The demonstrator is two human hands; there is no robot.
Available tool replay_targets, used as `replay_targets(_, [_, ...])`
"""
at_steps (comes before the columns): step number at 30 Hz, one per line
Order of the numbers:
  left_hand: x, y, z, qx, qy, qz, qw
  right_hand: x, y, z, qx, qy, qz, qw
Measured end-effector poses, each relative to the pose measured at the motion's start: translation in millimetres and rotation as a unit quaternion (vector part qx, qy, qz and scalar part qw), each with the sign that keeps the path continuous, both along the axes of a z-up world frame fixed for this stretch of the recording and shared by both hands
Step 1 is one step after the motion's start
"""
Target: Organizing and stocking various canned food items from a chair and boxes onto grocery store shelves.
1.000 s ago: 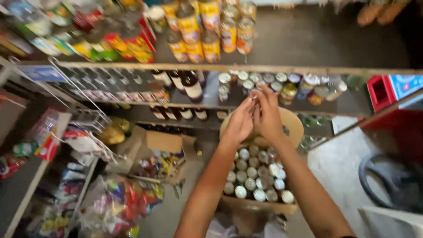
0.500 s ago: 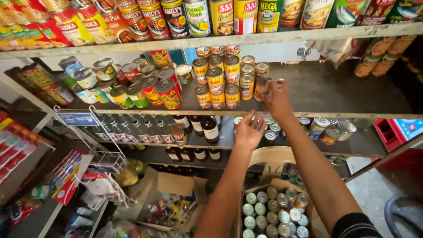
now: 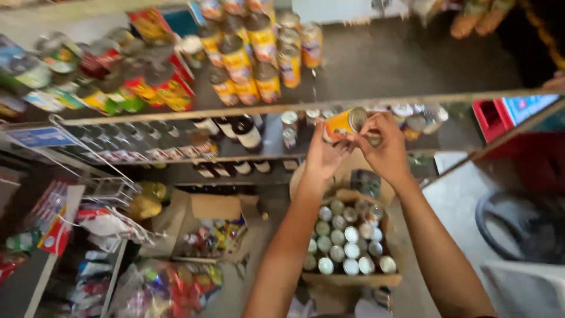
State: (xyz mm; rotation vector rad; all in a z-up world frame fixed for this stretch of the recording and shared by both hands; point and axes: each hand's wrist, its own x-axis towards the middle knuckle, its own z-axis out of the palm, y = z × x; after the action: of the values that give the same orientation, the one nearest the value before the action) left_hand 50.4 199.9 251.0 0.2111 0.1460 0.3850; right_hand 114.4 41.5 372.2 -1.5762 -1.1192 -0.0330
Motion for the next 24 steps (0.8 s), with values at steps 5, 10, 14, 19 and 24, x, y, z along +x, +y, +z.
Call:
replay_targets(5, [-12.8,-83.2,-56.3,0.07,0.144,-0.056,0.985,-1.7,-88.9,-32.9,-0.115,0.045,0.024,0.992])
replay_targets(10, [-32.4,-171.7,-179.3,0.027,0.228,-0.109,0.967,13.1,-169.9,-141.0,-0.286,-0.029,0.009,0.958])
replay_targets(14, [-56.2,-228.7,-311.9,-0.051,0.293,-0.13,0.946,10.6,-211.7,-218.3,-0.443,-0.056,-0.007,0.895])
replay_targets(19, [-76.3,-278.0,-372.6,-0.119,0.353,-0.089,0.924,12.9,-230.6,-285.7,-0.485,-0.078,0.01,0.871])
replay_targets(24, [-79.1,-297.9,-441.6,-0.12,0.362,-0.043,0.923,17.3,-225.3,-347.0,-0.447,-0.23,0.007,0.864])
